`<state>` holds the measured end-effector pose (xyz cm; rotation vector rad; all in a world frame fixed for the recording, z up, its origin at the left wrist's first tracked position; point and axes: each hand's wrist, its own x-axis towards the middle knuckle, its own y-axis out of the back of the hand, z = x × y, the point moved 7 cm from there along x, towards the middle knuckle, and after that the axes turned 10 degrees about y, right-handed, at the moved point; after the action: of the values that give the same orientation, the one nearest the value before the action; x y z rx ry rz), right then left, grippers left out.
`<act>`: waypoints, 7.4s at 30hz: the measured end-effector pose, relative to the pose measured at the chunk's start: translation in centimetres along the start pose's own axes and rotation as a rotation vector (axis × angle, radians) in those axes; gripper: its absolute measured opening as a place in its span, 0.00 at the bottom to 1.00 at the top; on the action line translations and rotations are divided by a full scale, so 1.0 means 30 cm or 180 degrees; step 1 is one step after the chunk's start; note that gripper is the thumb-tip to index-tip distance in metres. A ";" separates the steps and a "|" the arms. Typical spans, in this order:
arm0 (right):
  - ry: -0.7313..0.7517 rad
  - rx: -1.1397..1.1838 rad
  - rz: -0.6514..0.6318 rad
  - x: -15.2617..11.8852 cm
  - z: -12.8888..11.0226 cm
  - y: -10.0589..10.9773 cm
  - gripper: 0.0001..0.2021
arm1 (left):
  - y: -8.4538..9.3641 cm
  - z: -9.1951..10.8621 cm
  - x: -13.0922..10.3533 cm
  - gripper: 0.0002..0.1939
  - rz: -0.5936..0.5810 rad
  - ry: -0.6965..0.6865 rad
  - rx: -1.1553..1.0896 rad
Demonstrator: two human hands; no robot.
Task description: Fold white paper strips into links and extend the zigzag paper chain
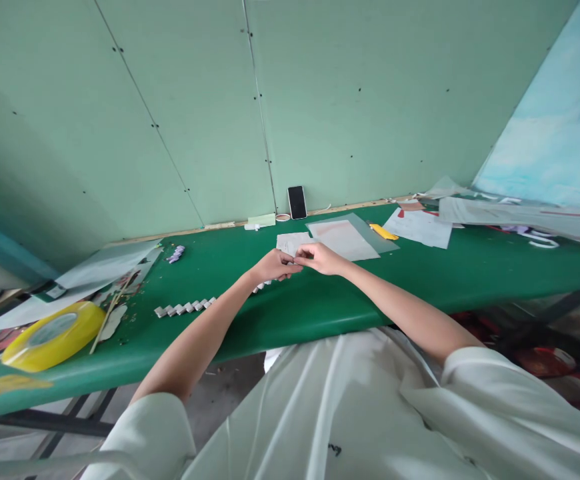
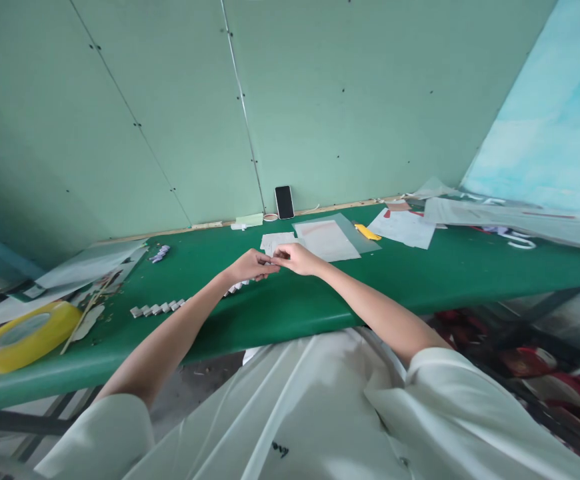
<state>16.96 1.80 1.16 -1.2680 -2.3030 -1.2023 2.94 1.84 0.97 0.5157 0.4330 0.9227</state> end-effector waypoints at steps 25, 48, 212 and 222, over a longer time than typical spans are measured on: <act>-0.0034 0.0353 0.0092 -0.010 -0.003 -0.035 0.17 | 0.011 0.008 -0.024 0.30 -0.0937 0.0050 -0.0750; -0.0314 0.1592 0.0139 -0.002 0.028 -0.092 0.23 | -0.003 0.010 -0.030 0.23 -0.1203 0.0032 -0.0888; -0.0594 0.0842 0.1011 -0.028 0.167 0.112 0.27 | -0.024 -0.148 0.087 0.25 -0.0055 0.0529 -0.1726; -0.0539 0.0976 0.0978 -0.022 0.168 0.111 0.33 | -0.019 -0.133 0.083 0.22 -0.0049 0.0423 -0.1597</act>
<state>20.79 6.18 -0.56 -1.5770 -2.1878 -0.6368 2.40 4.56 -2.86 -0.0065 0.3078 1.0116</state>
